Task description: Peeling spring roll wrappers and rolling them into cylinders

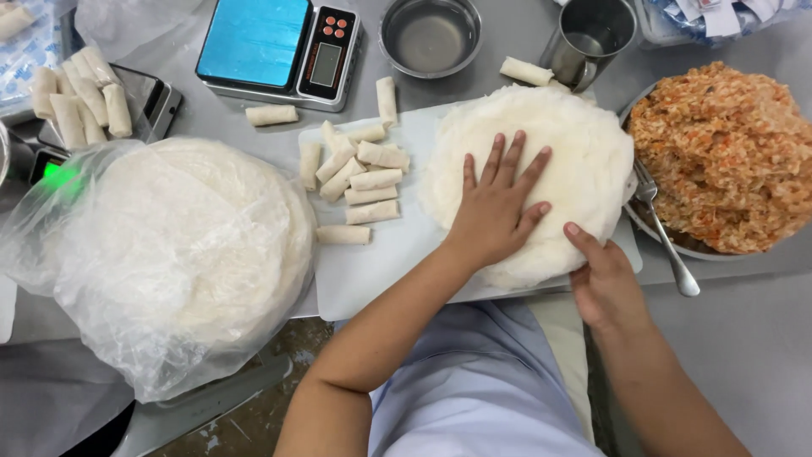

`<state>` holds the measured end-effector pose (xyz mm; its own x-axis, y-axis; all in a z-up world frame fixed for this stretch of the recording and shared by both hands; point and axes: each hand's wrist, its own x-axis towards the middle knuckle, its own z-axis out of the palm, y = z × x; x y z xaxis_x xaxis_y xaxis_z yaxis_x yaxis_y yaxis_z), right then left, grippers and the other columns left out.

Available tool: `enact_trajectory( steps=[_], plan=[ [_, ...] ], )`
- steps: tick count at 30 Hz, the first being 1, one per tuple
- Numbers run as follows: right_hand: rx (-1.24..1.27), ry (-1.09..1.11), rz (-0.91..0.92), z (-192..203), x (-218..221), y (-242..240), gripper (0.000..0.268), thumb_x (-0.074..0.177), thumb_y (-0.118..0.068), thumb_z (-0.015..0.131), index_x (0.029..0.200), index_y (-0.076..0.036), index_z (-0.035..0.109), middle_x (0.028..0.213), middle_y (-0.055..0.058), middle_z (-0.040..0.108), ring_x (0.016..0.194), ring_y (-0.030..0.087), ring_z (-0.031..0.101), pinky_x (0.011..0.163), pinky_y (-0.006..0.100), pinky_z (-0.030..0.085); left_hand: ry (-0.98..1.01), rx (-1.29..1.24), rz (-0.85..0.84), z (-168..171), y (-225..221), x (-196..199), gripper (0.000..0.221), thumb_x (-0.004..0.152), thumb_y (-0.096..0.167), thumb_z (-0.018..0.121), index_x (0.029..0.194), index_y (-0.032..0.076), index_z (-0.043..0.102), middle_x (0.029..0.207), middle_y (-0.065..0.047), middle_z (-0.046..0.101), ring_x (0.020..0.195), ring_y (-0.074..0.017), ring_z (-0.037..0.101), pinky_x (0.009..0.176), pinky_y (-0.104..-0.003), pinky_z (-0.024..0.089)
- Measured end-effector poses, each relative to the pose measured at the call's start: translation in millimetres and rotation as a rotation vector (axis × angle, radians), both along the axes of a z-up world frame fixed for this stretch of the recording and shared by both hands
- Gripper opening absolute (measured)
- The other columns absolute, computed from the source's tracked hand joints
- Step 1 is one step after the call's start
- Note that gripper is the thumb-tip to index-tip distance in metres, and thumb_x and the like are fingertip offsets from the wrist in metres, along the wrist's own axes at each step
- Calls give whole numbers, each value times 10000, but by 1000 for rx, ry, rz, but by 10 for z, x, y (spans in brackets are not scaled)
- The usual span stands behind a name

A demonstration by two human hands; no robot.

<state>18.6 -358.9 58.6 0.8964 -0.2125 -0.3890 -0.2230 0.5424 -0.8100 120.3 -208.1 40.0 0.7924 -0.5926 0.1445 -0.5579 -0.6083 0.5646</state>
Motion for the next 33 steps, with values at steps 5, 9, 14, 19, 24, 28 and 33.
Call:
enact_trajectory(
  steps=[5,9,14,19,24,28,33],
  plan=[
    [-346,-498,171,350,140,755,586,920,-307,702,1412,-69,491,1487,148,482,1384,297,437,1139,480,384,192,-478,-29,-132,487,137,696,1074,627,217,1690,305,182,1763,-78,169,1634,-332,123,1256,-682,13],
    [-645,-1023,548,936,282,1368,350,882,-76,778,1201,25,675,1343,190,678,1409,500,531,1216,580,336,271,-770,114,83,921,49,730,1026,592,295,1667,250,226,1717,-128,225,1565,-377,208,1210,-688,104],
    [-921,-880,234,533,685,1155,787,823,-281,857,1422,-74,389,1474,300,410,1469,509,345,1257,619,213,317,-1150,313,568,1751,-55,774,965,547,393,1638,181,279,1659,-192,295,1479,-435,313,1152,-697,218],
    [-91,-314,432,800,865,1849,897,779,-175,815,1508,14,327,1351,320,548,1186,461,650,947,695,545,358,-1529,506,1048,2523,-403,819,905,500,490,1609,112,332,1602,-256,363,1392,-494,418,1094,-708,331],
    [105,-473,528,1103,1129,2676,729,802,-130,893,1389,-46,471,1240,218,673,1064,327,747,847,552,666,372,-1921,652,1465,3175,-742,866,844,451,586,1579,41,383,1544,-322,430,1305,-555,521,1036,-720,445],
    [-400,-484,756,529,1432,3050,804,727,-352,977,1339,-68,540,1116,144,701,999,279,724,824,453,619,372,-2158,734,1314,3701,-1005,895,808,422,644,1561,-2,413,1509,-362,470,1253,-592,582,1001,-729,512],
    [-1238,-1019,424,510,1416,3105,804,894,-594,771,1437,-75,483,1332,160,453,1233,329,487,992,496,535,-554,-262,1170,834,4067,-1107,769,1180,391,654,1689,148,131,1773,-118,170,1682,-372,178,1404,-556,167]
  ],
)
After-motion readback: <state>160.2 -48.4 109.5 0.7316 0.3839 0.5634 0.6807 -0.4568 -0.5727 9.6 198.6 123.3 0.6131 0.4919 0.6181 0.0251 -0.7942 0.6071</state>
